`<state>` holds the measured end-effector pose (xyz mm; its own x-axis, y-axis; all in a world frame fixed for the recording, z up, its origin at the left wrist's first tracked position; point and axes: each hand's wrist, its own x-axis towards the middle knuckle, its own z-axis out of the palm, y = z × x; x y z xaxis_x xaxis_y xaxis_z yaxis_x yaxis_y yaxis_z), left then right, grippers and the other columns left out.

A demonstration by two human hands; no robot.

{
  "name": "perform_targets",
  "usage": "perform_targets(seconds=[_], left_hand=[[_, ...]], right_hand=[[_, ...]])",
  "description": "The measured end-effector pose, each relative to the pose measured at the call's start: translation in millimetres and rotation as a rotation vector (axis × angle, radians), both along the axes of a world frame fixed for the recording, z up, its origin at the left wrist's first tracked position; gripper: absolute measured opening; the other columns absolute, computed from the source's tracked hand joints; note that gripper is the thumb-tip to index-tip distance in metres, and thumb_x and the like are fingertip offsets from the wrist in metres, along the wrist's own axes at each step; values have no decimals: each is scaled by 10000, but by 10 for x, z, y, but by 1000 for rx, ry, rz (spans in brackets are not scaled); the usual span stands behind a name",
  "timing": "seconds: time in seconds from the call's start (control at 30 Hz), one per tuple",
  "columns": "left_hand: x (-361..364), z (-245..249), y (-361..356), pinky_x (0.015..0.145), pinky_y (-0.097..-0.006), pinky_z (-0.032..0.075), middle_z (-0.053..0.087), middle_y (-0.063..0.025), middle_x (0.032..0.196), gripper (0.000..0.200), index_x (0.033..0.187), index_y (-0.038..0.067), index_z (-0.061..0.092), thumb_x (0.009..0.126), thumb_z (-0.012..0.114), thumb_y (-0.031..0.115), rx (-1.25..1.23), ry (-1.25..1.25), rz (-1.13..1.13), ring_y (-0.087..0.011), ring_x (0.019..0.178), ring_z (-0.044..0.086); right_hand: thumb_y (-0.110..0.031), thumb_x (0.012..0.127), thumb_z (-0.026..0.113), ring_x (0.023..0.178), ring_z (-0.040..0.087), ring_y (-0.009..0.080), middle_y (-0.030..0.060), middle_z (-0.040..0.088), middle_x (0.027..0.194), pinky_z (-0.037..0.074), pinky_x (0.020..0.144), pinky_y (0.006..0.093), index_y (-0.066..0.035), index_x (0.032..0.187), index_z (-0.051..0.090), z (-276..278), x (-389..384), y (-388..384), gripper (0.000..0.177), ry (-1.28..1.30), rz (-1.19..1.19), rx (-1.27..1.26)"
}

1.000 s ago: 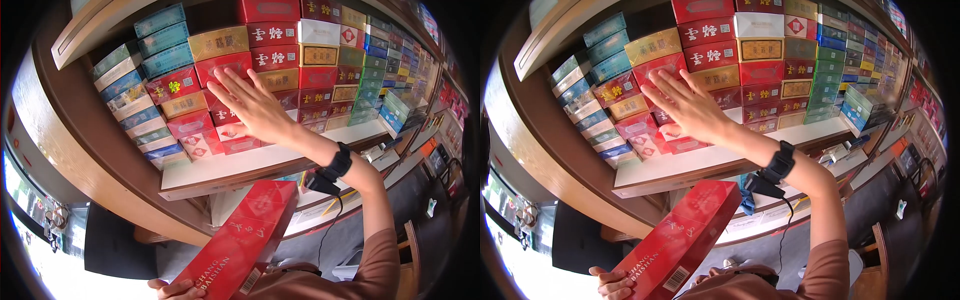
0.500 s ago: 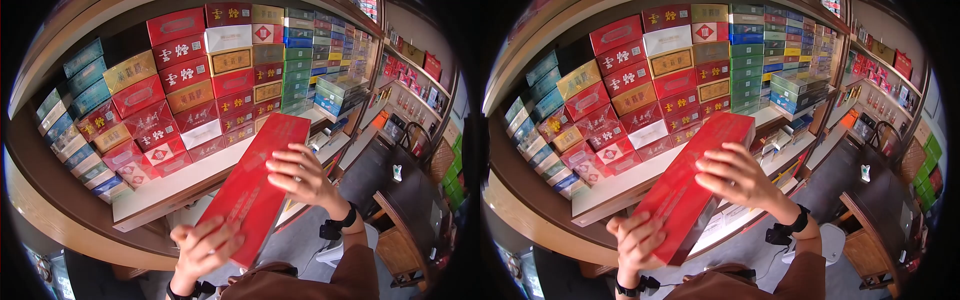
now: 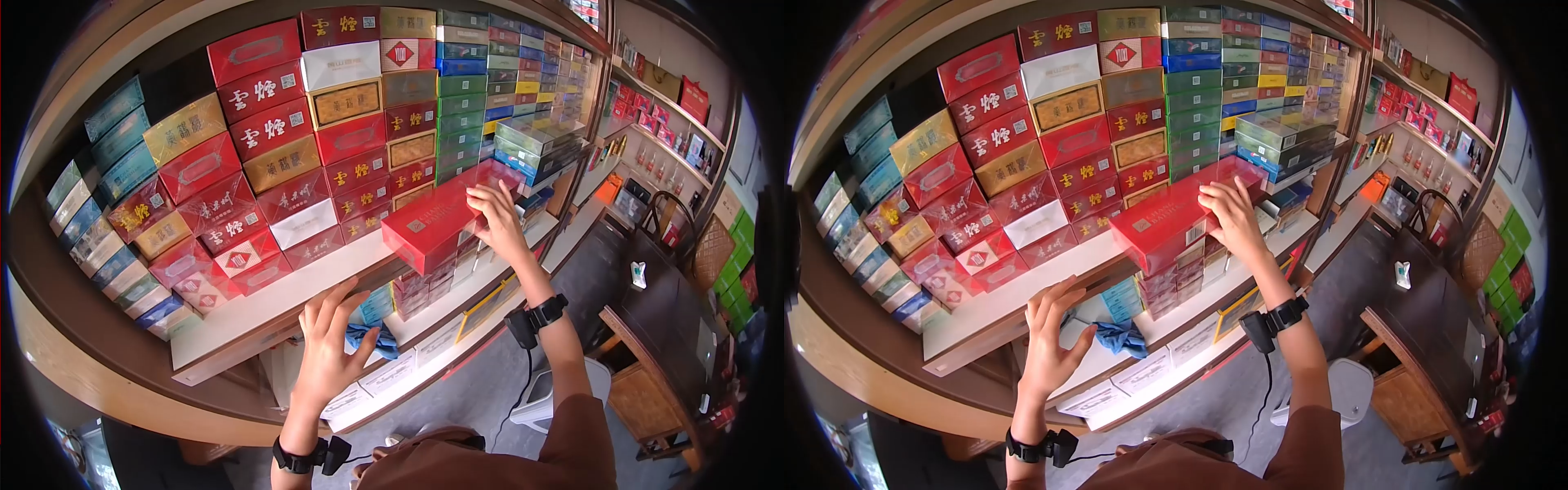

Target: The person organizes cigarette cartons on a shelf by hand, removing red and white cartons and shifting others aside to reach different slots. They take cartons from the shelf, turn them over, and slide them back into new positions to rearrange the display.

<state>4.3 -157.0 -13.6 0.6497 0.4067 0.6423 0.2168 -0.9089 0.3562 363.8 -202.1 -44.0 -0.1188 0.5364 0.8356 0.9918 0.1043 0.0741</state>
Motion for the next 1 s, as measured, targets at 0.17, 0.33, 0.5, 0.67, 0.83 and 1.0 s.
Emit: perform_targets(seconds=[0.17,0.33,0.5,0.67,0.83,1.0], left_hand=[[47,-74,18,968,-428,315,485,-142,1257,467,1125,49,541,682,689,52,-7,-23,24,-327,1107,436],[73,-162,51,968,-431,312,482,-149,1257,459,1129,41,532,693,675,50,-37,-60,69,-336,1106,439],[94,-186,53,953,-426,289,440,-127,1295,487,1182,57,500,721,652,88,-47,-67,82,-322,1115,413],[258,-167,262,943,-425,305,434,-135,1294,467,1180,47,492,735,632,62,50,-163,147,-328,1103,427],[437,-42,588,957,-412,326,467,-139,1264,422,1162,35,508,751,602,9,164,-194,221,-325,1115,451],[632,-19,760,945,-414,334,472,-137,1255,440,1162,39,507,735,606,0,355,-174,208,-307,1148,443]], right_hand=[[-29,505,793,1148,477,251,78,521,1186,270,1053,450,-95,1065,477,84,43,-4,646,32,-42,-83],[-100,529,800,1165,458,268,91,512,1200,268,1054,445,-88,1087,470,129,5,-58,649,30,-18,-109],[-156,555,798,1178,445,268,99,499,1224,254,1060,458,-81,1122,475,133,-4,-53,657,-27,-43,-127],[-273,616,783,1187,435,278,100,494,1234,242,1060,480,-70,1150,476,202,-98,-32,649,5,-5,-153],[-380,762,654,1243,393,267,97,424,1342,231,1077,453,-86,1292,406,691,-400,84,654,39,87,-190],[-449,797,577,1357,223,174,22,224,1481,174,1113,405,-156,1425,226,1184,-952,862,776,-436,111,23]])
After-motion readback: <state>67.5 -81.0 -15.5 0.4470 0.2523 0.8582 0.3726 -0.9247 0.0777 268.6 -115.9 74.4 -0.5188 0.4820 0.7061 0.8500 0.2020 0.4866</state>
